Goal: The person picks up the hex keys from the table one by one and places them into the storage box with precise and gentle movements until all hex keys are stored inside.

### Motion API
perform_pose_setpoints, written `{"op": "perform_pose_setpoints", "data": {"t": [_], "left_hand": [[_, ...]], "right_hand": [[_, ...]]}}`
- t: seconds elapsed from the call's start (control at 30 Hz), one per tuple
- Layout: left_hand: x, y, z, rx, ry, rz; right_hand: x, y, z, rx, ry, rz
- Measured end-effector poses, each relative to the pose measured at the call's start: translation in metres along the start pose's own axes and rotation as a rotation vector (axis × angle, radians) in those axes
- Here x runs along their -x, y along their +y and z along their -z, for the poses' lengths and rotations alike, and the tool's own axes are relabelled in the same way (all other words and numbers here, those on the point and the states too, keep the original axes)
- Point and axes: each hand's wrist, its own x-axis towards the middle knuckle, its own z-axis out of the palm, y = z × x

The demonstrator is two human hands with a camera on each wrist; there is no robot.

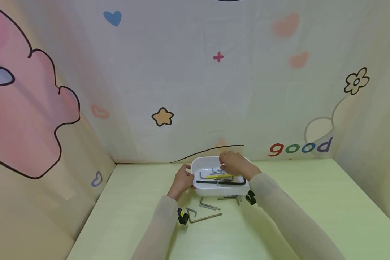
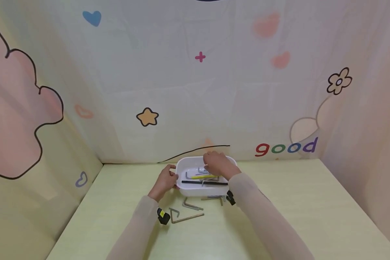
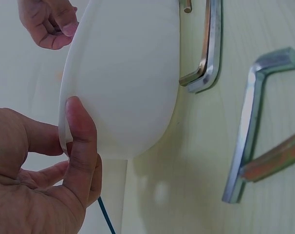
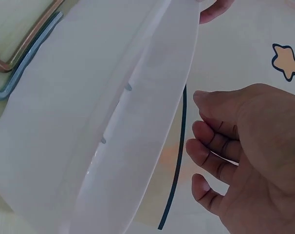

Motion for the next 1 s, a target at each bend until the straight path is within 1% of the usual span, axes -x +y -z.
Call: {"op": "perform_pose_setpoints", "data": {"t": [0.2,0.43,0.63,0.9,1.0], "left_hand": [[-0.001,0.002,0.001,0.004,-0.001,0.004],[-0.002,0.001,0.001,0.007,0.000,-0.003],[0.000,0.001,-0.002,0.016,-0.004,0.000],[-0.001,0.000,-0.001,0.003,-0.001,0.012],[-0.001,0.000,-0.001,0.007,-0.002,0.017]], "right_hand": [[0.008,-0.005,0.001,0.008,0.039,0.029],[0.019,-0.016,0.000,0.015,0.130,0.090],[0.029,-0.028,-0.001,0.014,0.158,0.117],[0.049,-0.039,-0.006,0.029,0.234,0.177],[0.057,-0.045,-0.008,0.027,0.270,0.222]]}}
